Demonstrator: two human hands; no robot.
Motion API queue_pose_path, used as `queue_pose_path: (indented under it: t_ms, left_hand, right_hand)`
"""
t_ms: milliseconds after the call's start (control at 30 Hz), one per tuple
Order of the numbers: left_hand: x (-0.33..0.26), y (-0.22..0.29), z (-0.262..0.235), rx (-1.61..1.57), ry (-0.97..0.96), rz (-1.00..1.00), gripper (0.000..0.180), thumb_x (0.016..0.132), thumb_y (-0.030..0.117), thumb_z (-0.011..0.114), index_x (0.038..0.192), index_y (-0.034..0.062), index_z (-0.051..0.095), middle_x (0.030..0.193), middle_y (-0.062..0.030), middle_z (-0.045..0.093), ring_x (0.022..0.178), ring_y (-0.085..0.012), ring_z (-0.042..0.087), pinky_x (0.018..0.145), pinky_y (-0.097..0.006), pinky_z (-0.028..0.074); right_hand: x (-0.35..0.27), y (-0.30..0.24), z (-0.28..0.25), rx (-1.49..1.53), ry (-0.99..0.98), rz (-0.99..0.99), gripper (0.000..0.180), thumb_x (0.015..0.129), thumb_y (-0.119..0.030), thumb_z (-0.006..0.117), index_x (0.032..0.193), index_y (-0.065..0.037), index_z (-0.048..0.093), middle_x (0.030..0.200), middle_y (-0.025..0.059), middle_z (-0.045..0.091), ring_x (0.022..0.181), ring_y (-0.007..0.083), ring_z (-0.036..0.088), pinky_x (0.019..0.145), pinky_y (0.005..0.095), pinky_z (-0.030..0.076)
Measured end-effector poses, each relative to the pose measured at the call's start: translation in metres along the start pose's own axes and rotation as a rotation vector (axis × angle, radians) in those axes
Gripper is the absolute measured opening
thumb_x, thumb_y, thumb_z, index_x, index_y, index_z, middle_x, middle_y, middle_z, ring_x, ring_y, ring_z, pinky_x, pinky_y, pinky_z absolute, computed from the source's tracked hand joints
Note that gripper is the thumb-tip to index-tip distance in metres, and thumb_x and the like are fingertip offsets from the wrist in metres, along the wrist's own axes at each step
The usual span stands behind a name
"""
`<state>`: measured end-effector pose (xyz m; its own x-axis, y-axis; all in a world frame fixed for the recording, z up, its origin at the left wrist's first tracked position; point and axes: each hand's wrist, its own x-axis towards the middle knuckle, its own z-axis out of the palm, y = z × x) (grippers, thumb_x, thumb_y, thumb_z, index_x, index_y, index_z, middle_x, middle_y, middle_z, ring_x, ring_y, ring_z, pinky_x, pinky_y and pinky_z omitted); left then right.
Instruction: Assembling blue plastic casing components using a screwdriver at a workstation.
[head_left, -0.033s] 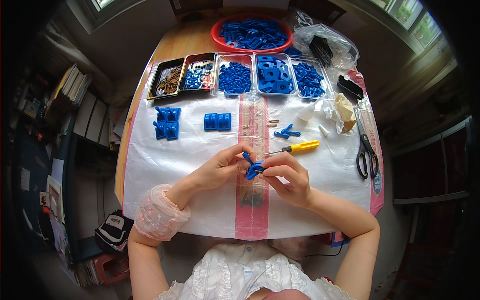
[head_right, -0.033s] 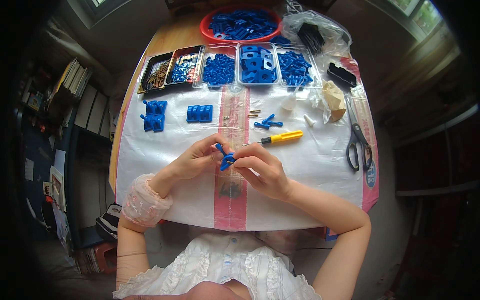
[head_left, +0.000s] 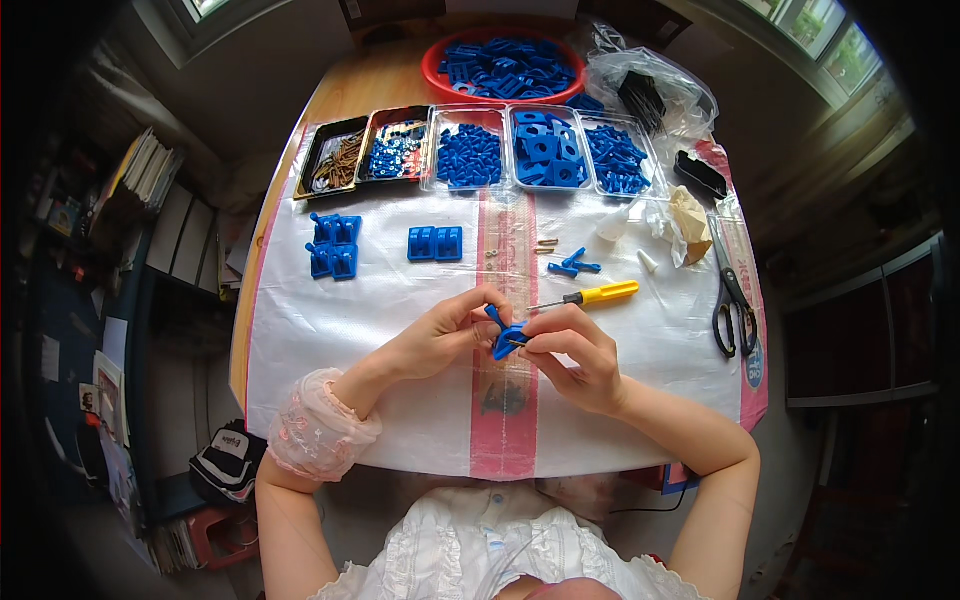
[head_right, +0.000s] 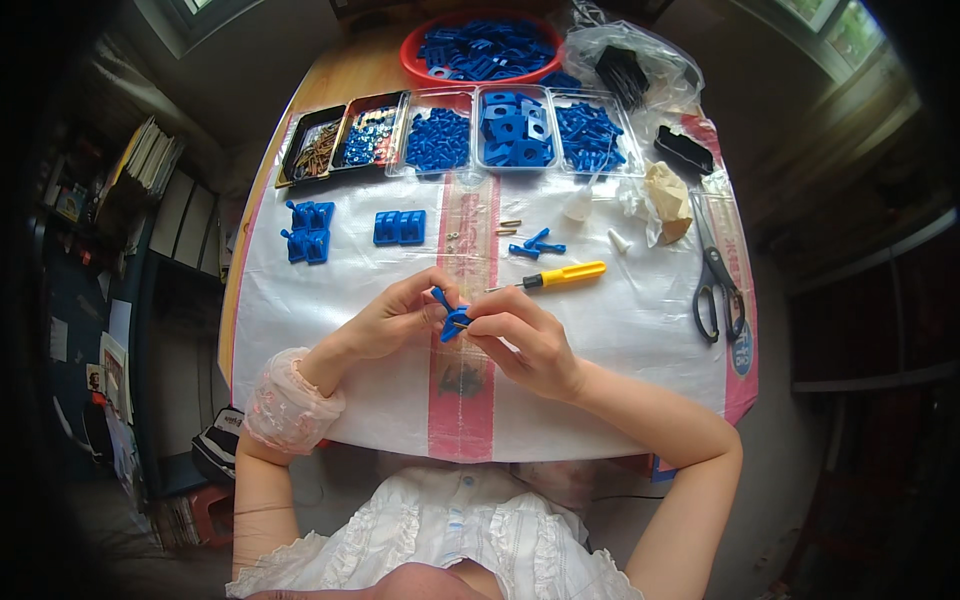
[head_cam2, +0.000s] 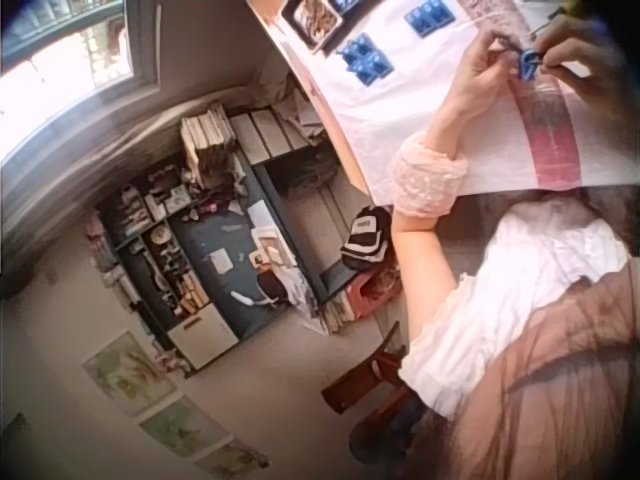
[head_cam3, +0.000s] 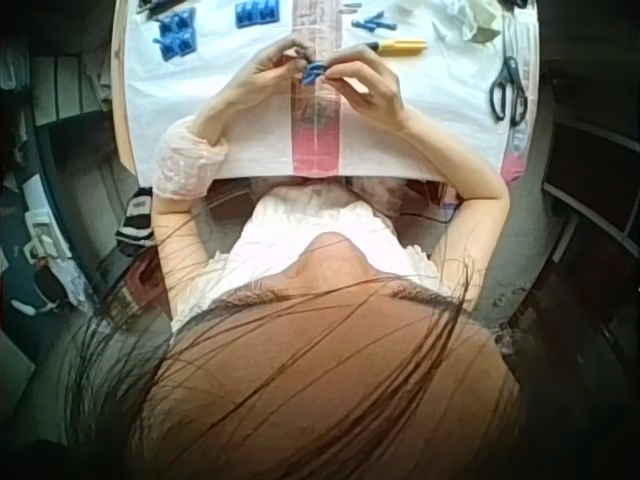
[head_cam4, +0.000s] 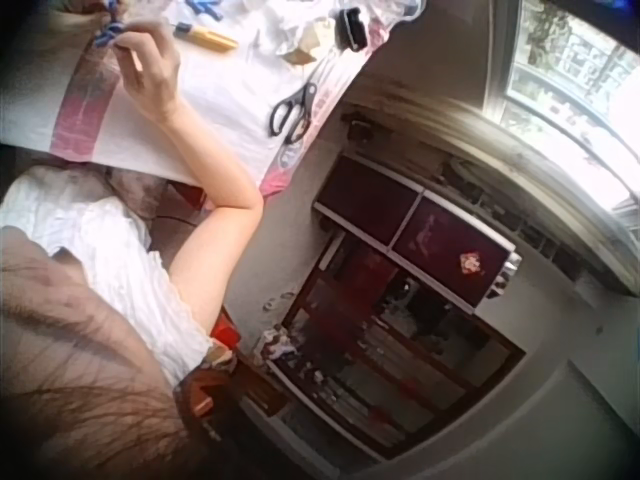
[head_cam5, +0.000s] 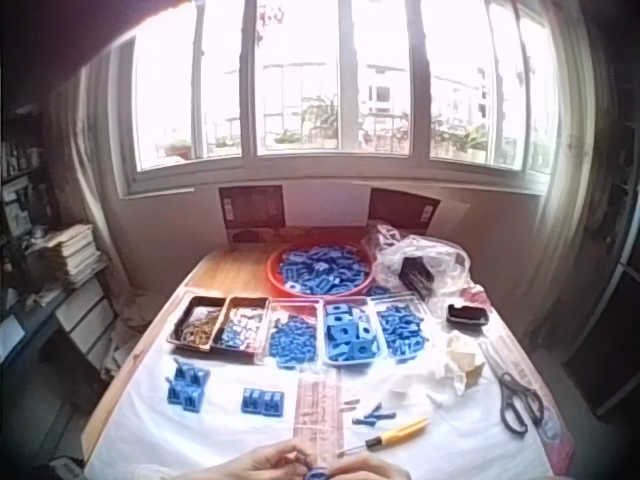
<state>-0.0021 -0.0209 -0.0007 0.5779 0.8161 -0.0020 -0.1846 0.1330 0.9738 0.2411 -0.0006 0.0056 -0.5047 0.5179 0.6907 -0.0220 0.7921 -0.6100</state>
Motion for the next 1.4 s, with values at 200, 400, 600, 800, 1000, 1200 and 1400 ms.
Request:
queue_pose_path:
  t_ms: [200,400,600,800,1000,1200,1400]
  left_hand:
    - [-0.001,-0.003,-0.003,0.053,0.023,-0.008,0.013,0.109,0.009,0.05,0.121,0.0103,0.054,0.103,-0.0012,0.065,0.096,-0.0066,0.063,0.084,-0.025,0.053]
    - [0.002,0.004,0.008,0.162,0.166,0.027,0.021,0.106,-0.002,0.048,0.122,0.0094,0.054,0.106,0.0002,0.064,0.104,-0.0085,0.063,0.085,-0.025,0.052]
    - [0.003,0.004,0.009,0.282,0.219,0.058,0.015,0.106,0.0,0.052,0.119,0.006,0.057,0.112,-0.0028,0.065,0.104,-0.011,0.065,0.086,-0.027,0.054]
    - [0.004,0.002,0.012,0.266,0.241,0.062,0.013,0.105,0.001,0.055,0.117,0.0032,0.059,0.11,-0.0053,0.067,0.102,-0.0131,0.067,0.087,-0.029,0.058]
    - [0.004,0.004,0.012,0.266,0.241,0.044,0.013,0.104,0.0,0.056,0.117,0.002,0.059,0.108,-0.0061,0.068,0.102,-0.0142,0.069,0.087,-0.03,0.06]
    - [0.004,0.004,0.009,0.428,0.237,0.123,0.019,0.1,-0.007,0.058,0.117,0.0018,0.061,0.115,-0.0074,0.064,0.107,-0.0156,0.066,0.09,-0.031,0.061]
    - [0.006,0.007,0.017,0.369,0.302,0.195,0.024,0.096,-0.011,0.06,0.116,0.0012,0.063,0.117,-0.0093,0.06,0.108,-0.0175,0.065,0.091,-0.032,0.063]
  right_hand:
    - [0.002,0.001,0.001,0.019,0.007,0.02,0.023,0.083,0.006,0.079,0.1,-0.003,0.066,0.102,0.013,0.066,0.087,0.0269,0.067,0.07,0.0347,0.055]
    - [0.004,0.003,0.001,-0.063,0.04,0.13,0.022,0.081,0.008,0.078,0.096,-0.003,0.067,0.098,0.0115,0.063,0.083,0.0256,0.067,0.067,0.0338,0.054]
    - [0.004,0.004,0.005,-0.129,0.045,0.115,0.019,0.08,0.003,0.081,0.092,-0.004,0.067,0.095,0.0096,0.064,0.076,0.0235,0.067,0.06,0.034,0.053]
    - [0.005,0.005,0.008,-0.178,0.06,0.133,0.017,0.08,-0.002,0.083,0.086,-0.006,0.068,0.088,0.0063,0.066,0.069,0.0214,0.067,0.056,0.0332,0.051]
    - [0.001,0.008,0.009,-0.123,0.023,0.222,0.018,0.079,-0.006,0.085,0.084,-0.006,0.067,0.079,0.0053,0.064,0.064,0.0193,0.065,0.054,0.0329,0.048]
    - [0.002,0.007,0.008,-0.169,0.021,0.244,0.019,0.078,-0.007,0.086,0.082,-0.005,0.067,0.077,0.0045,0.064,0.058,0.0165,0.061,0.052,0.0312,0.046]
    - [0.002,0.009,0.008,-0.086,0.091,0.37,0.017,0.079,-0.005,0.086,0.082,-0.003,0.069,0.075,0.0058,0.064,0.058,0.0133,0.059,0.051,0.0287,0.045]
